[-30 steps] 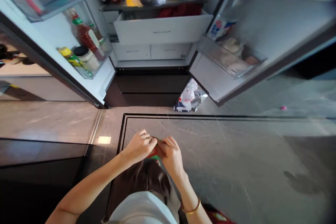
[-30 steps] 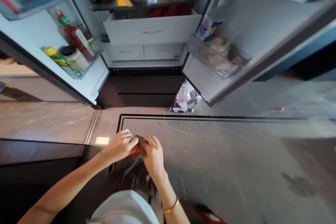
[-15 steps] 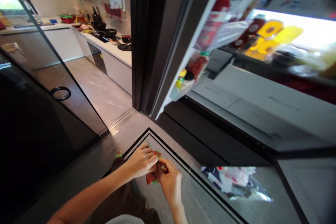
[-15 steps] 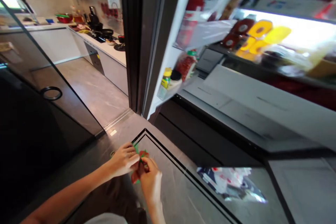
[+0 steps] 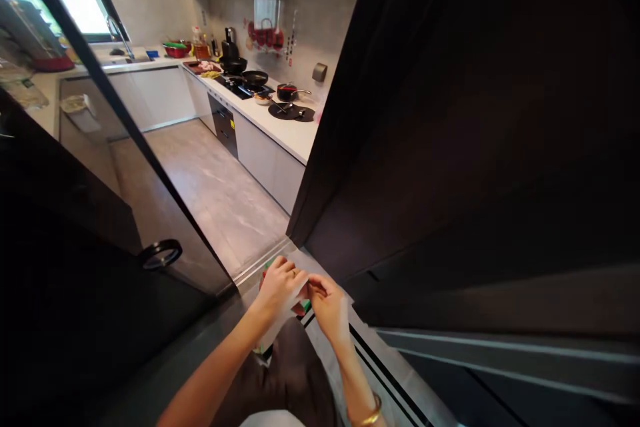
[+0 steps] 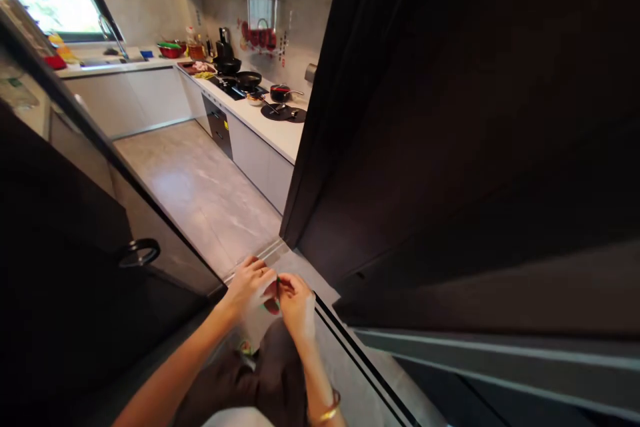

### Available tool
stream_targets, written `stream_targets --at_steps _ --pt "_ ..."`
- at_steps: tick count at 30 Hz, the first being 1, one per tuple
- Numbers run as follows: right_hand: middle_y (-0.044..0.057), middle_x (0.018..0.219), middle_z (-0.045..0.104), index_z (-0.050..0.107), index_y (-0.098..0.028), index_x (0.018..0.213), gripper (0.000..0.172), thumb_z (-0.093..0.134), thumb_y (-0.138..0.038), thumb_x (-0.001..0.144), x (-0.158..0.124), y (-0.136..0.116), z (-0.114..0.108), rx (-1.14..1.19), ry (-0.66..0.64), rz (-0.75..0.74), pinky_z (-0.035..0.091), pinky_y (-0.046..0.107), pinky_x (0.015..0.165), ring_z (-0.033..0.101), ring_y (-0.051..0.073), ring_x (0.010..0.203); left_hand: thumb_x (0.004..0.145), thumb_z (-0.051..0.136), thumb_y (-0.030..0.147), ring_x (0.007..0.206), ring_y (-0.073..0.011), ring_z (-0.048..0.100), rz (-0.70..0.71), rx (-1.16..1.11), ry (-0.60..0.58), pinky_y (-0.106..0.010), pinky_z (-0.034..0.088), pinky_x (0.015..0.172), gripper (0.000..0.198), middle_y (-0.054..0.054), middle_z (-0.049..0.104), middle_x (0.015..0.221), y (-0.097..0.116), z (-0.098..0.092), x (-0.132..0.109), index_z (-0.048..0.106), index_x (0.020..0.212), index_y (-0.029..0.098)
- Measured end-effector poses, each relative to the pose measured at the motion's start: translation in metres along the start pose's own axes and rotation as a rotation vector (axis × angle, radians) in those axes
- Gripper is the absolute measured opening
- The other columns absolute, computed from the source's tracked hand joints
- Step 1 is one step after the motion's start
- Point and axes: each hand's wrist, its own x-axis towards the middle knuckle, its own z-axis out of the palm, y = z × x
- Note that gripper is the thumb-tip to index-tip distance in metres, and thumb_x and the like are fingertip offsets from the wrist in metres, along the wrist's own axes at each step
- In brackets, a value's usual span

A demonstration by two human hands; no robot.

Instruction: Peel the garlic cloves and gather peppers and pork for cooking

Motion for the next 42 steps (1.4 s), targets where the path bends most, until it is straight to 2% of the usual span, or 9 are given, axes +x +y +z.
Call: stream_targets --at_steps 5,10,15,21,28,32,36,39,42 --pt "0.009 0.087 0.07 0.072 -0.017 0.09 0.021 0.055 -0.026 0.085 0.136 0.008 0.035 -0.01 -0.082 -0.128 0.061 0.029 0.068 0.072 0.019 0.076 0.087 0.064 0.022 0.073 -0.0207 0.062 -0.105 0.038 0.021 -0.035 0.047 0.073 0.013 -0.002 0.067 0.069 -0.099 0.023 0.083 0.057 0.077 0.019" --pt "0.008 0.077 0.07 0.072 -0.016 0.081 0.02 0.058 -0.031 0.084 0.29 0.025 0.052 0.014 -0.068 -0.152 0.06 0.029 0.062 0.072 0.02 0.07 0.089 0.064 0.021 0.066 -0.0182 0.061 -0.07 0.091 0.031 -0.03 0.047 0.065 0.019 -0.002 0.065 0.065 -0.197 0.051 0.195 0.055 0.072 0.018" --pt "0.008 0.076 0.073 0.07 -0.016 0.079 0.02 0.06 -0.033 0.081 0.439 0.01 0.057 0.032 -0.085 -0.161 0.061 0.029 0.061 0.072 0.02 0.067 0.091 0.063 0.021 0.067 -0.0178 0.06 0.014 0.125 0.047 -0.029 0.046 0.065 0.02 -0.002 0.064 0.065 -0.288 0.047 0.312 0.055 0.072 0.018" --pt "0.011 0.089 0.072 0.069 -0.014 0.088 0.028 0.056 -0.039 0.086 0.589 -0.002 0.071 -0.003 0.012 -0.175 0.061 0.03 0.069 0.073 0.02 0.078 0.098 0.051 0.027 0.073 -0.0176 0.06 0.146 0.144 0.071 -0.03 0.045 0.071 0.024 -0.003 0.065 0.072 -0.394 0.047 0.438 0.055 0.077 0.017" --pt "0.008 0.084 0.069 0.068 -0.016 0.082 0.017 0.055 -0.026 0.085 0.753 0.042 0.1 -0.146 0.187 -0.166 0.057 0.029 0.068 0.067 0.017 0.073 0.098 0.046 0.017 0.069 -0.0171 0.056 0.423 0.139 0.048 -0.031 0.042 0.07 0.025 -0.003 0.062 0.068 -0.526 0.113 0.577 0.057 0.075 0.016" --pt "0.004 0.074 0.065 0.066 -0.017 0.072 0.011 0.057 -0.014 0.079 0.813 0.074 0.115 -0.244 0.262 -0.091 0.053 0.029 0.069 0.062 0.016 0.069 0.096 0.047 0.014 0.072 -0.0187 0.056 0.532 0.101 0.006 -0.034 0.042 0.074 0.023 -0.004 0.064 0.067 -0.58 0.16 0.626 0.059 0.077 0.016" --pt "0.003 0.073 0.062 0.063 -0.017 0.071 0.014 0.056 -0.006 0.076 0.839 0.087 0.125 -0.309 0.351 0.017 0.051 0.027 0.066 0.059 0.015 0.065 0.094 0.051 0.013 0.075 -0.0197 0.056 0.618 0.049 -0.029 -0.037 0.043 0.079 0.018 -0.003 0.064 0.066 -0.604 0.19 0.655 0.061 0.079 0.017" --pt "0.003 0.075 0.062 0.062 -0.017 0.072 0.014 0.055 -0.007 0.08 0.853 0.08 0.122 -0.336 0.391 0.067 0.05 0.027 0.067 0.06 0.015 0.067 0.093 0.05 0.012 0.076 -0.0201 0.056 0.664 0.002 -0.046 -0.038 0.043 0.08 0.019 -0.004 0.063 0.066 -0.613 0.193 0.678 0.061 0.078 0.016" --pt "0.004 0.081 0.064 0.063 -0.018 0.078 0.012 0.054 -0.012 0.084 0.868 0.06 0.111 -0.342 0.396 0.079 0.051 0.027 0.071 0.061 0.015 0.072 0.096 0.046 0.015 0.082 -0.0217 0.057 0.676 -0.034 -0.045 -0.041 0.043 0.085 0.022 -0.007 0.064 0.071 -0.619 0.181 0.705 0.062 0.081 0.016"
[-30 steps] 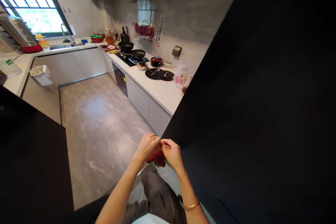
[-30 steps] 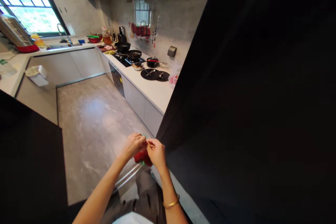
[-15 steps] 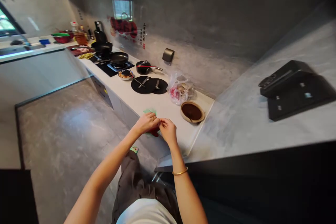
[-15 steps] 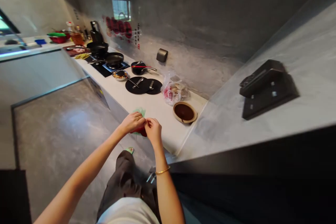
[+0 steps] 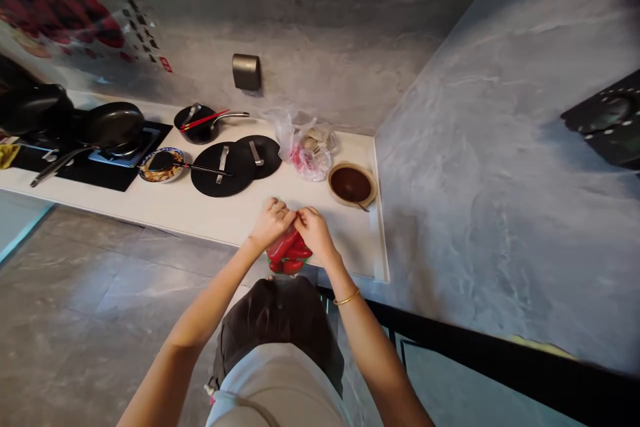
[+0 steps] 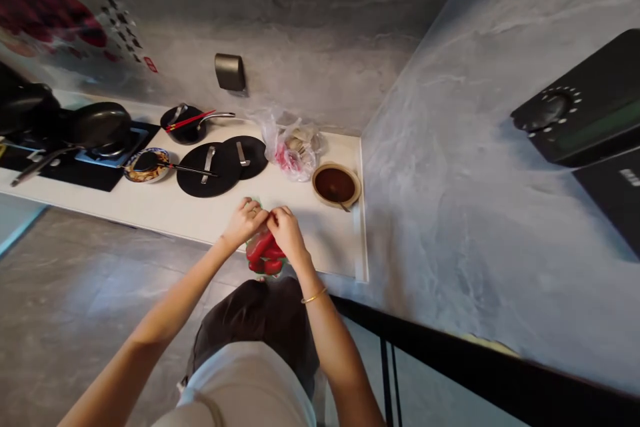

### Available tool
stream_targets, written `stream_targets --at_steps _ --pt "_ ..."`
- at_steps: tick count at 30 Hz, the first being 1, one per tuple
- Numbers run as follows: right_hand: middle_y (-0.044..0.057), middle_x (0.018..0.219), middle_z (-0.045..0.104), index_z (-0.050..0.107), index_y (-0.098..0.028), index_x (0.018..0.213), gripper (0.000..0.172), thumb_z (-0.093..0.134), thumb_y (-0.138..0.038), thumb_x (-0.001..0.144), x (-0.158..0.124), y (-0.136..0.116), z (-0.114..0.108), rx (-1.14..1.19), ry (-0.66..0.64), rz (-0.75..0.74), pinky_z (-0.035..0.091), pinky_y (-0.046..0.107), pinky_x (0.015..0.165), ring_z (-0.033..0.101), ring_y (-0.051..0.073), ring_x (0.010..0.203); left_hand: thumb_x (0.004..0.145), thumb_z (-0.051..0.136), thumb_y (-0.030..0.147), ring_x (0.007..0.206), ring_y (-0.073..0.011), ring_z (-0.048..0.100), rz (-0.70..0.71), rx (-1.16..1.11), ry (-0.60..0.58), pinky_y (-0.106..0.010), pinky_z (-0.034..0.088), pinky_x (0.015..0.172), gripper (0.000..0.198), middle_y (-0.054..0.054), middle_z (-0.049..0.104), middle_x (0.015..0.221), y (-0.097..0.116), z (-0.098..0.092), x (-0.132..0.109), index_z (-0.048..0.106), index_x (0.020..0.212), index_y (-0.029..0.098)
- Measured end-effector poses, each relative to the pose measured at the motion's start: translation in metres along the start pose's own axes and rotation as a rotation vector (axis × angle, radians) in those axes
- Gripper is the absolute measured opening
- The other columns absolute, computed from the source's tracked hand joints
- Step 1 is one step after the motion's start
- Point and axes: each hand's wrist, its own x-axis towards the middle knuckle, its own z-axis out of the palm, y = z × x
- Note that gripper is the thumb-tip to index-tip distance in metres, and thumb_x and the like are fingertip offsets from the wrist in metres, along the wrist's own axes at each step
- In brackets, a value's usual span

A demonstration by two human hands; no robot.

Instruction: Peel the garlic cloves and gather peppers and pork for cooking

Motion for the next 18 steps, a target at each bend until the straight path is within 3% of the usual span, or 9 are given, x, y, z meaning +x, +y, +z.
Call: stream_targets --at_steps 5,12,15,18 --pt "0.005 0.085 0.064 0.063 -0.018 0.082 0.012 0.053 -0.014 0.085 0.025 -0.032 -0.022 0.007 0.018 -0.064 0.052 0.028 0.072 0.062 0.015 0.074 0.099 0.041 0.019 0.087 -0.0223 0.057 0.02 -0.031 0.101 -0.043 0.04 0.09 0.026 -0.006 0.064 0.07 -0.022 -0.035 0.023 0.063 0.085 0.017" --pt "0.003 0.085 0.063 0.062 -0.018 0.083 0.011 0.052 -0.014 0.087 0.052 -0.062 -0.041 -0.001 0.077 -0.165 0.053 0.027 0.073 0.063 0.014 0.075 0.1 0.043 0.027 0.081 -0.0208 0.055 0.003 0.025 0.266 -0.043 0.04 0.086 0.03 -0.003 0.06 0.065 -0.036 -0.066 0.048 0.062 0.078 0.018" --pt "0.002 0.081 0.061 0.061 -0.018 0.08 0.01 0.054 -0.014 0.086 0.063 -0.057 -0.04 0.0 0.063 -0.168 0.051 0.026 0.071 0.061 0.013 0.072 0.099 0.045 0.03 0.08 -0.0209 0.055 0.011 0.041 0.272 -0.042 0.04 0.087 0.031 -0.003 0.06 0.065 -0.042 -0.068 0.056 0.062 0.077 0.018" --pt "0.002 0.078 0.058 0.058 -0.019 0.074 0.014 0.052 -0.011 0.085 0.062 -0.039 -0.023 -0.021 0.004 -0.117 0.05 0.027 0.07 0.059 0.014 0.07 0.098 0.048 0.03 0.077 -0.0211 0.056 0.036 0.062 0.214 -0.041 0.04 0.084 0.03 -0.004 0.061 0.064 -0.045 -0.051 0.049 0.063 0.074 0.018"
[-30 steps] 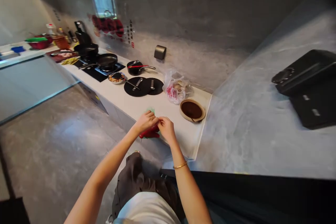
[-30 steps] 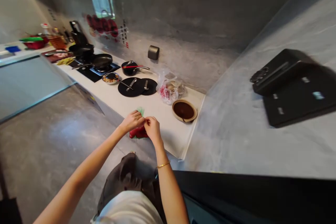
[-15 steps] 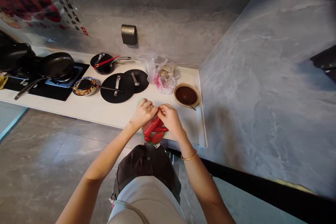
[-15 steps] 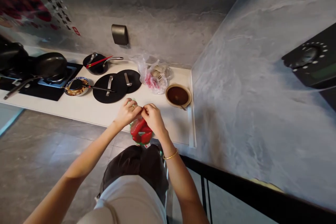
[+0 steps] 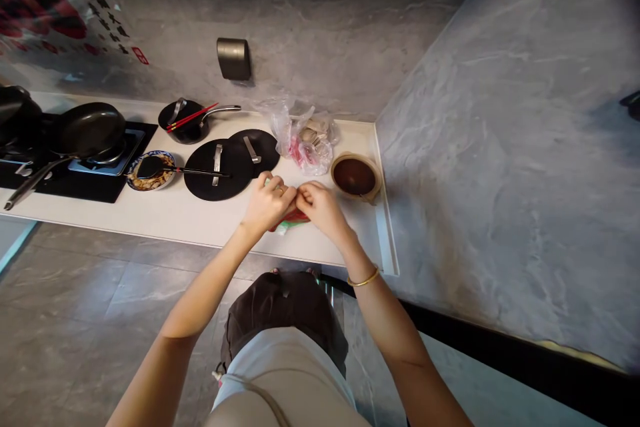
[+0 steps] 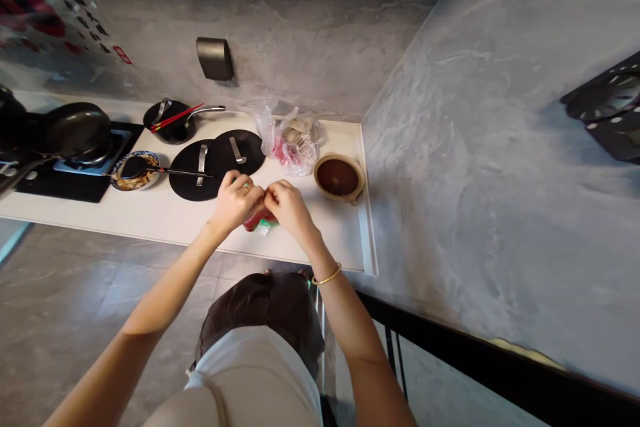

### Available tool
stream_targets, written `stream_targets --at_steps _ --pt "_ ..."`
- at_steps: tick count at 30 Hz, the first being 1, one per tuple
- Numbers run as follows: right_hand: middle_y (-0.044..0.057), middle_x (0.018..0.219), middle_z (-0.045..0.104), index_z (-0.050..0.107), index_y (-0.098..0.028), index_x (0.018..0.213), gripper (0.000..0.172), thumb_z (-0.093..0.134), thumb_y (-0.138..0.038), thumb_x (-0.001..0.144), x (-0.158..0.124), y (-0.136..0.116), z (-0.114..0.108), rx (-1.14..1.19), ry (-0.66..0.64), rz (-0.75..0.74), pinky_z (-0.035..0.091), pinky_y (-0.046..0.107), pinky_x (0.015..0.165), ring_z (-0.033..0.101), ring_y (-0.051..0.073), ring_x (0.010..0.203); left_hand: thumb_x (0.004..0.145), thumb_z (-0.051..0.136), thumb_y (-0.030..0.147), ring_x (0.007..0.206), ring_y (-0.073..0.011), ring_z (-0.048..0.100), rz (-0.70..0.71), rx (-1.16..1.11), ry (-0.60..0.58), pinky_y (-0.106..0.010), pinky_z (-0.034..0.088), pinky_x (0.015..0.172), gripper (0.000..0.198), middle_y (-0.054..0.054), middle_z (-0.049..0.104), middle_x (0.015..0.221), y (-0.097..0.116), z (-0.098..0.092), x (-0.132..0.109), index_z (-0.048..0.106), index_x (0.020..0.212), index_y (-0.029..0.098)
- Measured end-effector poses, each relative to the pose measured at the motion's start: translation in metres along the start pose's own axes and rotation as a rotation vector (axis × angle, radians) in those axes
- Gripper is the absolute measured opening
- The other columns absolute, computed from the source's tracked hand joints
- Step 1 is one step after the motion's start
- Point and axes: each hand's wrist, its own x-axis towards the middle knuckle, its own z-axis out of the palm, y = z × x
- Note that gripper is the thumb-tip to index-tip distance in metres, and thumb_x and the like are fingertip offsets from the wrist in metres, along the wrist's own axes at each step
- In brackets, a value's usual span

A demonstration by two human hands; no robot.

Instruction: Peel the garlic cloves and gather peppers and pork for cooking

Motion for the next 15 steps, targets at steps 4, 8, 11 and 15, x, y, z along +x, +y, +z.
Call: stream_targets --at_steps 4,8,11,15 --pt "0.004 0.082 0.059 0.056 -0.02 0.074 0.015 0.051 -0.011 0.085 -0.03 0.028 0.038 0.009 -0.017 0.053 0.051 0.03 0.076 0.058 0.017 0.075 0.096 0.053 0.032 0.079 -0.0215 0.057 -0.009 -0.025 -0.065 -0.04 0.039 0.083 0.026 -0.006 0.067 0.07 0.01 0.032 -0.043 0.063 0.076 0.018" --pt "0.008 0.089 0.06 0.058 -0.019 0.082 0.012 0.048 -0.014 0.087 -0.071 0.051 0.074 0.051 0.041 0.129 0.052 0.035 0.083 0.06 0.02 0.084 0.094 0.053 0.027 0.075 -0.0192 0.056 -0.204 -0.15 -0.106 -0.038 0.038 0.082 0.026 -0.003 0.064 0.064 0.03 0.061 -0.095 0.06 0.07 0.019" --pt "0.01 0.097 0.061 0.06 -0.018 0.088 0.014 0.045 -0.018 0.09 -0.1 0.064 0.097 0.107 0.082 0.199 0.053 0.035 0.083 0.061 0.02 0.089 0.093 0.053 0.022 0.075 -0.0194 0.056 -0.311 -0.171 -0.096 -0.037 0.038 0.079 0.022 -0.002 0.064 0.064 0.048 0.073 -0.125 0.061 0.072 0.018" --pt "0.01 0.098 0.061 0.062 -0.019 0.084 0.015 0.051 -0.025 0.09 -0.125 0.081 0.115 0.201 0.105 0.285 0.056 0.033 0.078 0.064 0.019 0.088 0.092 0.053 0.019 0.075 -0.0188 0.057 -0.363 -0.216 -0.093 -0.036 0.039 0.081 0.019 -0.001 0.064 0.065 0.065 0.082 -0.147 0.062 0.075 0.019"
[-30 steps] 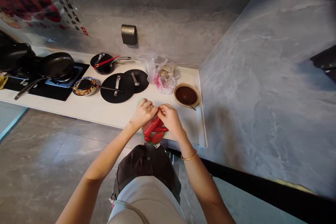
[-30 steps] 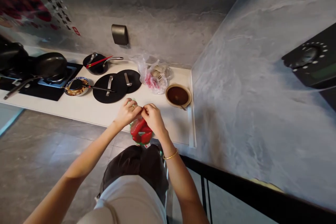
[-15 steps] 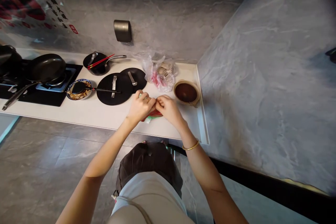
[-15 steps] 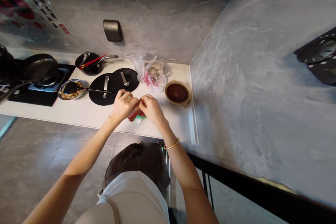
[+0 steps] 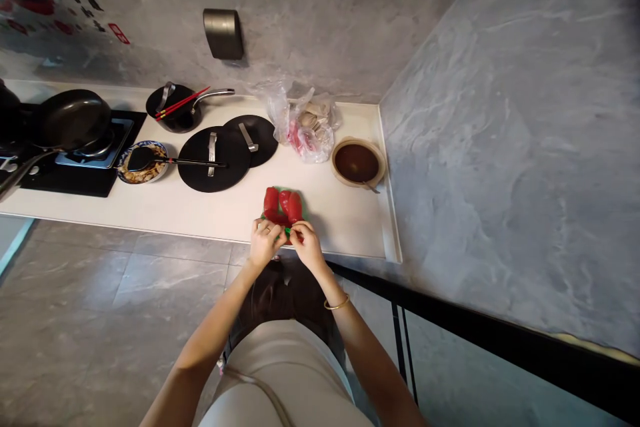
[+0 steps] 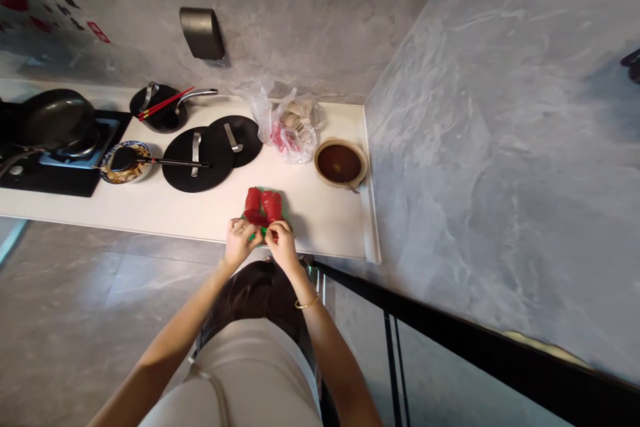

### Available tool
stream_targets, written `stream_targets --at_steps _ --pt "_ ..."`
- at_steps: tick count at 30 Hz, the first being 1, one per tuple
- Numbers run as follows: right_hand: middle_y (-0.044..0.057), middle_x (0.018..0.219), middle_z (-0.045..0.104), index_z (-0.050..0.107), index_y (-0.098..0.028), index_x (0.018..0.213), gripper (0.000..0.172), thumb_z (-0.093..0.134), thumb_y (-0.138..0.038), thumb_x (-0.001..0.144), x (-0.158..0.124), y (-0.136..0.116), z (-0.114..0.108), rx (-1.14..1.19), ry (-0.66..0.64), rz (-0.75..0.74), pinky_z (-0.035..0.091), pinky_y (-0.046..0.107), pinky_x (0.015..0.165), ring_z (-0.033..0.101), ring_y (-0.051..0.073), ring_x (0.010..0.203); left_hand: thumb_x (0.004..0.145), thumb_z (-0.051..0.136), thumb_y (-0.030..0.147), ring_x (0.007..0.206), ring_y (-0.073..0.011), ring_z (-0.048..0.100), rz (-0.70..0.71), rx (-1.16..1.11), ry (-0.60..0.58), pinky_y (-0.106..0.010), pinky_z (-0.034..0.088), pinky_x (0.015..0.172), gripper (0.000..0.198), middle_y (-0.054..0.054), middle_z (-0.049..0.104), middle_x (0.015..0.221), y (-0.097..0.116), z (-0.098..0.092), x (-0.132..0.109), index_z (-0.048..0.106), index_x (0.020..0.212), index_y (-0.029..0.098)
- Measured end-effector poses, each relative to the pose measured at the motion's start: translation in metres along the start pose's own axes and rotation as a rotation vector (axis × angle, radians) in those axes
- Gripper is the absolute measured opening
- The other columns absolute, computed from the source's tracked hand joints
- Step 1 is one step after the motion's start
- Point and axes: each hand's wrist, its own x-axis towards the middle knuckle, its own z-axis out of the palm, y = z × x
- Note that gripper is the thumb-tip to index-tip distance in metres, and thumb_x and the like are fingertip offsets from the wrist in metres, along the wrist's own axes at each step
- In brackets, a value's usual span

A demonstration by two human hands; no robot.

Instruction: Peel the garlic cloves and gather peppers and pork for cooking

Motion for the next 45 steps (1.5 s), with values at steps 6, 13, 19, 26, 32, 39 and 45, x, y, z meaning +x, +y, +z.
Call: stream_targets --at_steps 6,13,19,26,32,39,45 --pt "0.01 0.096 0.066 0.069 -0.02 0.081 0.019 0.059 -0.035 0.088 -0.006 0.024 0.003 0.106 -0.039 0.06 0.058 0.033 0.077 0.068 0.021 0.092 0.092 0.055 0.022 0.073 -0.0179 0.058 0.105 -0.066 -0.053 -0.037 0.041 0.084 0.023 -0.001 0.064 0.065 -0.006 0.005 -0.009 0.061 0.071 0.021" --pt "0.007 0.093 0.065 0.067 -0.021 0.078 0.007 0.061 -0.023 0.08 -0.027 0.019 0.0 0.101 -0.051 0.038 0.057 0.034 0.077 0.066 0.02 0.085 0.094 0.053 0.023 0.079 -0.019 0.061 0.199 -0.096 -0.15 -0.038 0.042 0.087 0.018 -0.003 0.068 0.073 -0.007 -0.006 -0.026 0.066 0.082 0.02" --pt "0.006 0.095 0.065 0.066 -0.022 0.079 0.008 0.06 -0.018 0.078 -0.048 0.004 -0.002 0.031 -0.013 0.034 0.053 0.036 0.087 0.064 0.021 0.089 0.097 0.051 0.026 0.088 -0.0205 0.061 0.178 -0.085 -0.217 -0.042 0.04 0.092 0.019 -0.004 0.073 0.089 0.006 -0.018 -0.037 0.068 0.091 0.02" --pt "0.007 0.091 0.062 0.062 -0.02 0.077 0.008 0.056 -0.023 0.081 -0.068 0.01 0.004 0.039 0.037 0.156 0.056 0.028 0.064 0.064 0.018 0.079 0.097 0.051 0.026 0.086 -0.0217 0.059 0.148 -0.09 -0.254 -0.044 0.038 0.091 0.02 -0.005 0.072 0.083 0.014 -0.027 -0.049 0.067 0.087 0.019" --pt "0.003 0.091 0.066 0.067 -0.021 0.086 0.011 0.063 -0.018 0.076 -0.062 0.003 -0.018 0.053 -0.208 0.114 0.056 0.031 0.074 0.066 0.018 0.083 0.099 0.047 0.026 0.091 -0.0194 0.06 0.286 -0.153 -0.346 -0.041 0.038 0.097 0.021 -0.003 0.072 0.093 0.009 -0.027 -0.054 0.067 0.098 0.022" --pt "0.005 0.083 0.074 0.072 -0.023 0.072 0.014 0.064 -0.014 0.078 -0.052 -0.012 -0.029 0.057 -0.312 0.078 0.052 0.035 0.085 0.069 0.02 0.079 0.099 0.049 0.029 0.096 -0.0205 0.06 0.254 -0.239 -0.431 -0.041 0.038 0.099 0.018 -0.003 0.07 0.099 0.004 -0.025 -0.055 0.066 0.105 0.026" --pt "0.01 0.09 0.077 0.073 -0.019 0.094 0.031 0.047 -0.035 0.095 -0.073 -0.002 -0.007 0.135 -0.122 0.222 0.059 0.036 0.074 0.073 0.023 0.08 0.102 0.032 0.02 0.087 -0.0202 0.059 -0.052 -0.224 -0.326 -0.037 0.045 0.084 0.027 -0.007 0.066 0.091 0.016 -0.013 -0.077 0.059 0.102 0.018"
